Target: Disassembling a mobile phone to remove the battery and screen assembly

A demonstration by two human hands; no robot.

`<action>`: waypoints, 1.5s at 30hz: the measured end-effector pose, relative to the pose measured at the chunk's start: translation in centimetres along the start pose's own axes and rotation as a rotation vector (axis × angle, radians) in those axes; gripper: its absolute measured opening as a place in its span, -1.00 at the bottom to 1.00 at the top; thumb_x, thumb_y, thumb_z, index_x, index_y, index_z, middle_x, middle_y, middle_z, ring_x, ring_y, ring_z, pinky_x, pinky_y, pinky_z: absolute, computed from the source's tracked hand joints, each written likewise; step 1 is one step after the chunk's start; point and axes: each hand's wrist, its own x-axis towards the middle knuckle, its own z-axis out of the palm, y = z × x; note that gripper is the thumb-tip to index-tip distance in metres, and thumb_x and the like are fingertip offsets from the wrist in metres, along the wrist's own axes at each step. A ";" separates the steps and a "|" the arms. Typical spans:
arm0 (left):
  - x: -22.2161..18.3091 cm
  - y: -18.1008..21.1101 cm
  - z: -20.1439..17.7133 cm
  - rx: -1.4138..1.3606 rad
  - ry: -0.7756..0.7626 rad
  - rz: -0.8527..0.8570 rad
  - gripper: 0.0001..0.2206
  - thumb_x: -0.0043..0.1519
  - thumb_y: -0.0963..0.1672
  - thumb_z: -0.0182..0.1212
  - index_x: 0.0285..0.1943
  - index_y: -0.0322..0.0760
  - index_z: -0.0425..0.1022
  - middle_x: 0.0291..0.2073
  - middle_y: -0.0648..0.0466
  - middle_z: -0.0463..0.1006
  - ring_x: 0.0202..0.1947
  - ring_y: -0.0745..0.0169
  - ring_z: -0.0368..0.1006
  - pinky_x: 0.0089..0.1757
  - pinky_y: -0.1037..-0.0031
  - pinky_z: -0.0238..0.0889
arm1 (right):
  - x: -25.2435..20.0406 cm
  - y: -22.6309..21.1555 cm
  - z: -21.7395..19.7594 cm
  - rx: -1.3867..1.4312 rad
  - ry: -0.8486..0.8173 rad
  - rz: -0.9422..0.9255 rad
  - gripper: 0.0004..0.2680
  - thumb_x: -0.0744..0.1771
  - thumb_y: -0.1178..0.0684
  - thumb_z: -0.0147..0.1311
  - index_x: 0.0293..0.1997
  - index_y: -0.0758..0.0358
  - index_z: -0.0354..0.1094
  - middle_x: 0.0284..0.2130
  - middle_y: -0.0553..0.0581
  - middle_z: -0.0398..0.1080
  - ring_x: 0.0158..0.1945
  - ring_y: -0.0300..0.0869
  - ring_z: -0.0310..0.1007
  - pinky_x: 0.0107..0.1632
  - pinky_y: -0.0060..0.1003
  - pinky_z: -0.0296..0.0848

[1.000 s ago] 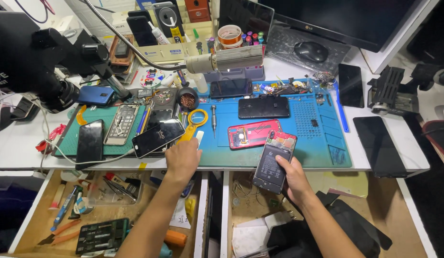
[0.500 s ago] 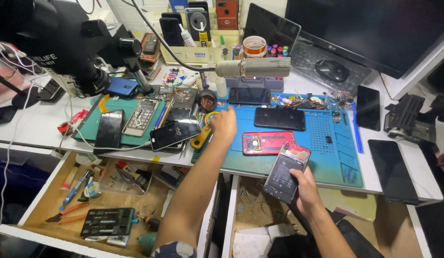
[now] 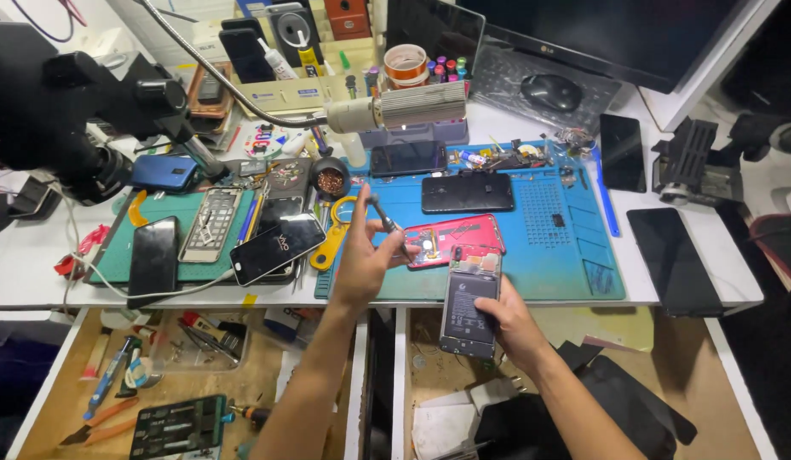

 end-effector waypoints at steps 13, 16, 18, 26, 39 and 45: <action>-1.5 -10.8 6.8 0.099 -0.033 0.724 -0.47 0.28 -0.36 0.08 0.33 -0.35 -0.13 -0.07 -0.17 0.54 -0.13 -0.22 0.64 -0.11 0.13 0.60 | 0.9 1.3 -0.5 0.003 -0.162 0.005 -0.50 0.30 0.34 -0.04 0.43 0.09 0.03 -0.01 0.37 0.44 -0.08 0.07 0.52 -0.06 0.15 0.56; -1.9 -11.8 7.2 0.117 0.010 0.794 -0.49 0.26 -0.36 0.11 0.31 -0.40 -0.08 -0.11 -0.16 0.58 -0.16 -0.14 0.64 -0.21 0.21 0.61 | 0.8 1.4 -0.7 -0.022 -0.179 -0.005 -0.51 0.31 0.33 -0.04 0.42 0.10 0.03 -0.02 0.33 0.43 -0.11 0.04 0.51 -0.08 0.10 0.57; -1.7 -12.0 7.8 0.135 0.040 0.832 -0.45 0.25 -0.36 0.14 0.34 -0.40 -0.07 -0.13 -0.19 0.60 -0.16 -0.12 0.63 -0.22 0.19 0.61 | 0.9 1.1 -0.6 -0.036 -0.184 -0.005 -0.53 0.31 0.34 -0.04 0.39 0.10 0.05 -0.03 0.30 0.44 -0.12 0.02 0.52 -0.10 0.07 0.59; -1.6 -12.3 8.3 0.207 0.011 0.873 -0.46 0.24 -0.36 0.18 0.35 -0.37 0.04 -0.12 -0.08 0.64 -0.15 -0.02 0.62 -0.24 0.30 0.57 | 2.2 2.2 -1.7 -0.047 -0.203 -0.037 -0.50 0.31 0.31 -0.01 0.43 0.10 -0.01 -0.02 0.33 0.45 -0.15 -0.02 0.51 -0.15 0.04 0.62; -1.5 -11.7 8.0 0.251 -0.006 0.869 -0.47 0.25 -0.36 0.15 0.38 -0.33 0.07 -0.13 -0.06 0.63 -0.18 -0.04 0.63 -0.23 0.24 0.57 | 2.4 2.7 -2.0 -0.017 -0.190 -0.023 -0.46 0.30 0.34 -0.03 0.47 0.11 -0.04 0.06 0.43 0.43 -0.07 0.07 0.50 -0.10 0.09 0.59; -1.0 -8.7 7.2 0.413 -0.259 0.906 -0.62 0.24 -0.37 0.10 0.22 -0.32 0.25 -0.19 -0.13 0.58 -0.20 -0.23 0.62 -0.31 0.13 0.60 | 2.1 3.0 -2.3 0.012 -0.156 -0.039 -0.38 0.26 0.26 0.15 0.50 0.14 -0.10 0.28 0.37 0.27 0.16 0.10 0.41 0.11 0.15 0.49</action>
